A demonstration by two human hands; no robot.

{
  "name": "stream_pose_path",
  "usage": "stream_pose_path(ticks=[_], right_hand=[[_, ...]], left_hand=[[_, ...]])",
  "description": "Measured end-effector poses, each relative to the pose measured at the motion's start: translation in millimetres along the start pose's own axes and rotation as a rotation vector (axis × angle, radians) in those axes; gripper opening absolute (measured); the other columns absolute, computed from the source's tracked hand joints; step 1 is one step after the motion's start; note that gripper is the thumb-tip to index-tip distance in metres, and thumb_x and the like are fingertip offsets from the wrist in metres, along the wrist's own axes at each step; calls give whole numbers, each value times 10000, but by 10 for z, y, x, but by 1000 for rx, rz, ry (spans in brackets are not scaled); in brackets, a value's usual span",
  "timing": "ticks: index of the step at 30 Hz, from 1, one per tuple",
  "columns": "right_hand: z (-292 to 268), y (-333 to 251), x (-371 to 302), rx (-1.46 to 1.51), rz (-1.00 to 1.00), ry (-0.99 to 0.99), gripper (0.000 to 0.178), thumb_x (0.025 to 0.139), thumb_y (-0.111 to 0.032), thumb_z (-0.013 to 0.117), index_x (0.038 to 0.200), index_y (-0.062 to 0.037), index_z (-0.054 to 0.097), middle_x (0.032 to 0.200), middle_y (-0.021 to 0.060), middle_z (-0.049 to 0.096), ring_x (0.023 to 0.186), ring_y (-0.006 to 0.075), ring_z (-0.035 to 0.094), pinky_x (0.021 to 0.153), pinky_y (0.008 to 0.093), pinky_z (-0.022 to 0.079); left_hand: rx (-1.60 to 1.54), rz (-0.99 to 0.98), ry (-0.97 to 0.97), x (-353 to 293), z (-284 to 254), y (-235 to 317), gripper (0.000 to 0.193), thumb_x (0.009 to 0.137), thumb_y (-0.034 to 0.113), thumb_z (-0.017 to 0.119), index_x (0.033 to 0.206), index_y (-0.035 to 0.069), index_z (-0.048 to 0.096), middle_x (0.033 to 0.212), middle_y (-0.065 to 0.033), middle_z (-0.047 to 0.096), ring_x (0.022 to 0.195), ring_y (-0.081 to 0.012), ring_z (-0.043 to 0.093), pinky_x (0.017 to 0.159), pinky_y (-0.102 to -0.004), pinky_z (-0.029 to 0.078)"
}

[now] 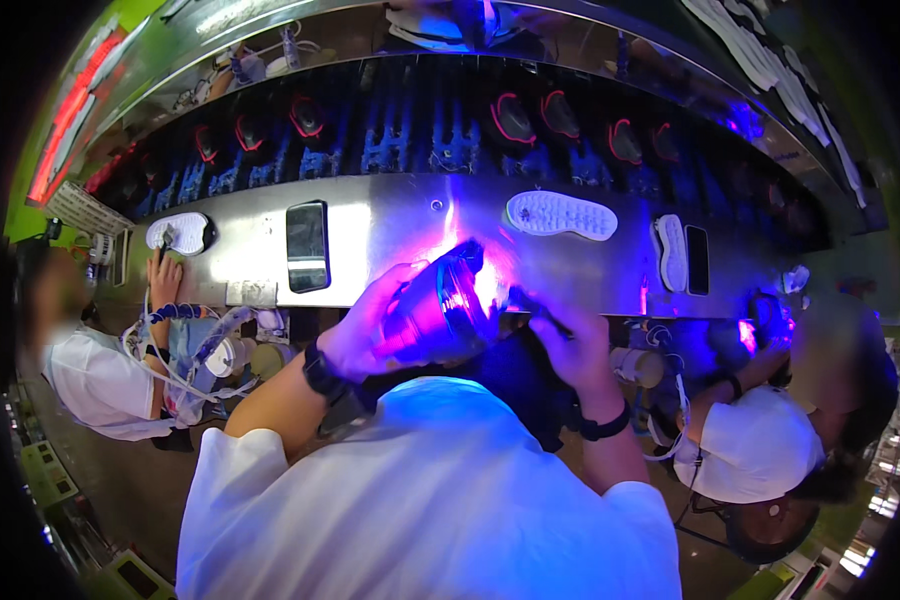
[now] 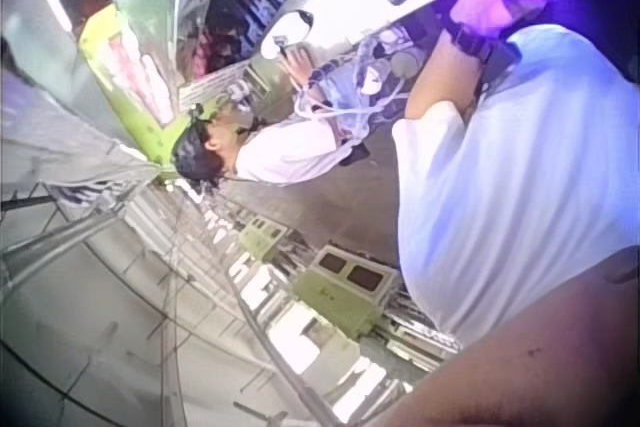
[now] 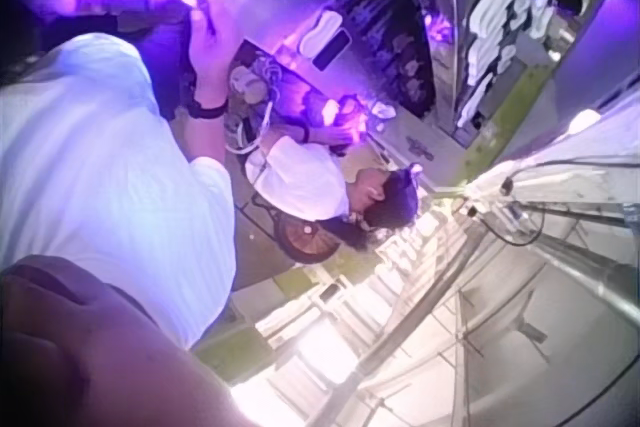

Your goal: Applying adhesive or cleaner to shoe components on a production line using a brush or applicator.

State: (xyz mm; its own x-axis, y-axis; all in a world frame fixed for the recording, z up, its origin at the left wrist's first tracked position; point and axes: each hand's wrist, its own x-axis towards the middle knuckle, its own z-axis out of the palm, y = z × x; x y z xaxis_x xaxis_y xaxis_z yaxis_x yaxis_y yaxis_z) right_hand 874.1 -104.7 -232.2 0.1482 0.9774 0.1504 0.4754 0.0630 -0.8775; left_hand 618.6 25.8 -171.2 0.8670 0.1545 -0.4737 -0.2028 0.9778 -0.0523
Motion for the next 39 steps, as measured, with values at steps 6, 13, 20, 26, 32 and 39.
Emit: stream_pose_path(ticks=[6,13,20,26,32,39], right_hand=[[-31,-21,276,160,310,73,401,900,-88,707,1283,4,632,1048,88,729,947,112,640,848,279,508],[-502,-242,146,75,132,102,372,885,-132,740,1233,-26,663,1055,133,729,926,185,682,853,305,514],[-748,-458,414,164,93,183,314,885,-88,722,1189,-19,685,946,142,735,829,184,701,763,301,530],[-461,-228,189,149,12,136,333,850,-52,738,1178,-17,691,918,140,723,797,200,695,736,311,523],[-372,142,19,123,249,-30,339,864,-90,729,1194,-25,685,1098,151,728,1007,234,693,920,345,510],[-318,1325,324,-181,325,249,421,890,-85,649,1305,-33,601,1174,214,682,1081,357,668,940,410,516]], left_hand=[[762,327,21,317,141,173,569,887,137,677,1393,3,456,1230,-94,619,1103,-198,631,1004,-366,487],[1167,441,106,406,392,187,854,754,87,789,1491,13,364,1272,-79,593,1165,-180,581,1027,-347,457],[1189,417,72,438,648,-107,976,673,61,831,1511,4,334,1343,-74,551,1224,-181,546,1070,-359,419],[1126,459,69,430,555,-65,950,698,82,844,1502,5,345,1339,-81,551,1234,-188,539,1076,-367,420],[1091,611,102,427,198,-61,937,750,98,837,1511,-13,302,1365,-112,527,1243,-205,538,1062,-371,443],[1162,895,120,270,178,-169,892,760,52,809,1484,10,289,1330,-119,523,1236,-223,545,1058,-401,460]])
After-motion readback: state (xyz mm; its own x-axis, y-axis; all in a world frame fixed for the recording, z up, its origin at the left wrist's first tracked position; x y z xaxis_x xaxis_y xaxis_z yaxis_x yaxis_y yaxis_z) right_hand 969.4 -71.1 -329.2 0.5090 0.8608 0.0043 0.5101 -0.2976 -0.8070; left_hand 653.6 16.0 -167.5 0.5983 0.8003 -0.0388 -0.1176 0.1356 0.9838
